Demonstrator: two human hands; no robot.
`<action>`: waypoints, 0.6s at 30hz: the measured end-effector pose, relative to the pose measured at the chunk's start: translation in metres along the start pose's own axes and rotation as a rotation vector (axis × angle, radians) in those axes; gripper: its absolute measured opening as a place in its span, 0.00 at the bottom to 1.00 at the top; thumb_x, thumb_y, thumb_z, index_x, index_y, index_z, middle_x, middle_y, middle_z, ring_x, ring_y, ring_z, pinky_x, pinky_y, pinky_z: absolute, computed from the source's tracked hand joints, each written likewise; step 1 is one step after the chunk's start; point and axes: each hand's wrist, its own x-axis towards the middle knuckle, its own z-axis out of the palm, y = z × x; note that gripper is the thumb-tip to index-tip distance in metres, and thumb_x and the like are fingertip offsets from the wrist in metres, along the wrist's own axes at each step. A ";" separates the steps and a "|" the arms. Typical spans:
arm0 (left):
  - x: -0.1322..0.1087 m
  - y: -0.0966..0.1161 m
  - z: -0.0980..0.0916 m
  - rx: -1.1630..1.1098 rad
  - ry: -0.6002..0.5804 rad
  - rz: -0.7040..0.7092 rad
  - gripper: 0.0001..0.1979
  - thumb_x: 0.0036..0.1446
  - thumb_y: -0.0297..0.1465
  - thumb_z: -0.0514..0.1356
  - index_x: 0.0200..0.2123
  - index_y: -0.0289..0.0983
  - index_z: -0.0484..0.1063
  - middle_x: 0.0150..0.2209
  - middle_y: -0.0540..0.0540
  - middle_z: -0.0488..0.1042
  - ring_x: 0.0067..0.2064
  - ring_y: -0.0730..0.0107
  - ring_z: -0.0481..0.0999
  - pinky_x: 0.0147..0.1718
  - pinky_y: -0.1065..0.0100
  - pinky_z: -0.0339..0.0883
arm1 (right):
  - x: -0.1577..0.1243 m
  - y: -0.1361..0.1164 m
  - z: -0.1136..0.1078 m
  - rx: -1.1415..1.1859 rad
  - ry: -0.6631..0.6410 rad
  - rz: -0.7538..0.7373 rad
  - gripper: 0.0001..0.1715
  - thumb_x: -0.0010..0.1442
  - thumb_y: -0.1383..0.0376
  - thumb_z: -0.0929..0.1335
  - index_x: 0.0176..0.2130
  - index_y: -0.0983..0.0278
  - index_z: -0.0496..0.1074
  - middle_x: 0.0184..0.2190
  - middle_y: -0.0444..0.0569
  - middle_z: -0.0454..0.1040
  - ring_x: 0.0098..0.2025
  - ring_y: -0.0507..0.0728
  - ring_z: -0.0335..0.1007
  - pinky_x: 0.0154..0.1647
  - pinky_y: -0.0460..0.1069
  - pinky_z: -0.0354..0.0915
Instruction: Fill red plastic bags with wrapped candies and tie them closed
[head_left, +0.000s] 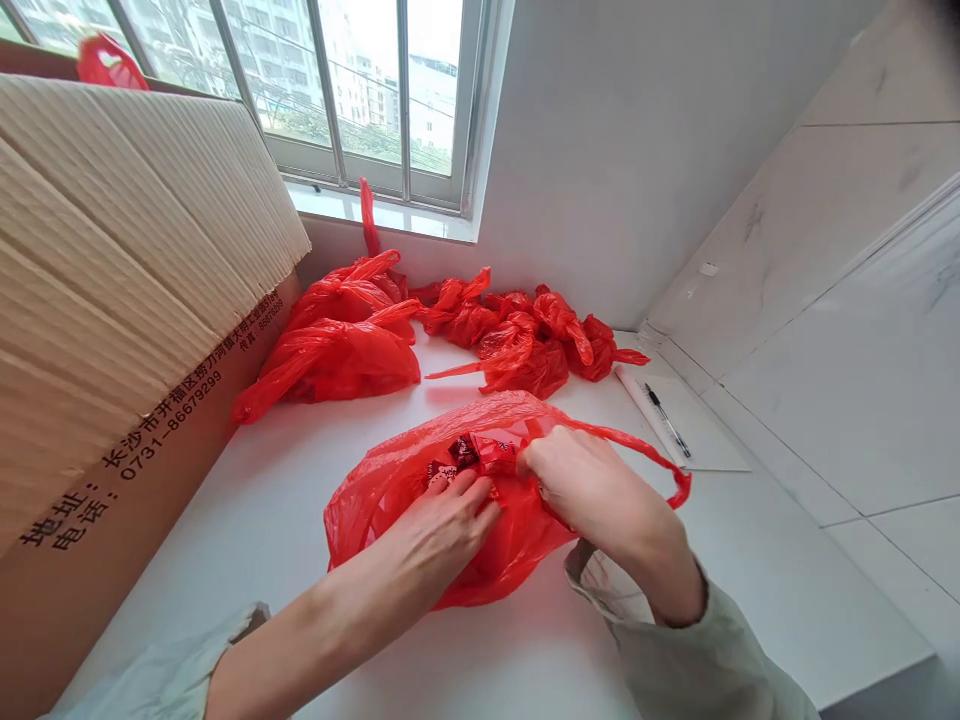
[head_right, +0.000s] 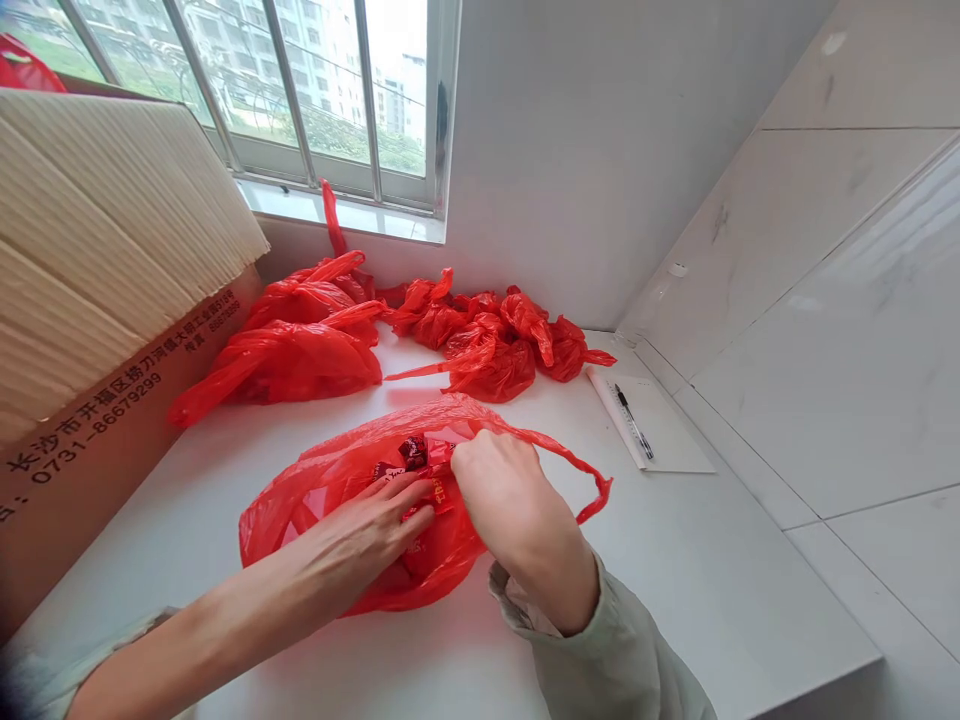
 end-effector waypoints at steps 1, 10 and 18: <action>0.003 0.000 -0.006 0.026 -0.045 0.013 0.26 0.58 0.15 0.44 0.58 0.29 0.65 0.61 0.32 0.67 0.60 0.50 0.69 0.57 0.51 0.68 | 0.006 -0.004 0.002 -0.034 -0.039 0.009 0.17 0.48 0.84 0.63 0.27 0.67 0.74 0.21 0.46 0.69 0.23 0.50 0.61 0.21 0.47 0.44; -0.002 0.004 -0.006 0.096 -0.165 0.075 0.28 0.60 0.16 0.43 0.63 0.25 0.59 0.66 0.34 0.59 0.66 0.46 0.59 0.62 0.48 0.63 | 0.046 0.003 0.023 -0.012 -0.151 0.079 0.16 0.61 0.75 0.63 0.41 0.67 0.79 0.37 0.57 0.81 0.39 0.57 0.77 0.31 0.46 0.61; 0.007 0.001 0.000 0.008 -0.097 0.006 0.24 0.56 0.15 0.48 0.55 0.28 0.69 0.60 0.34 0.68 0.65 0.48 0.62 0.62 0.50 0.61 | 0.052 0.009 0.030 0.030 -0.144 0.025 0.10 0.49 0.71 0.73 0.36 0.66 0.78 0.33 0.52 0.80 0.33 0.55 0.73 0.26 0.45 0.55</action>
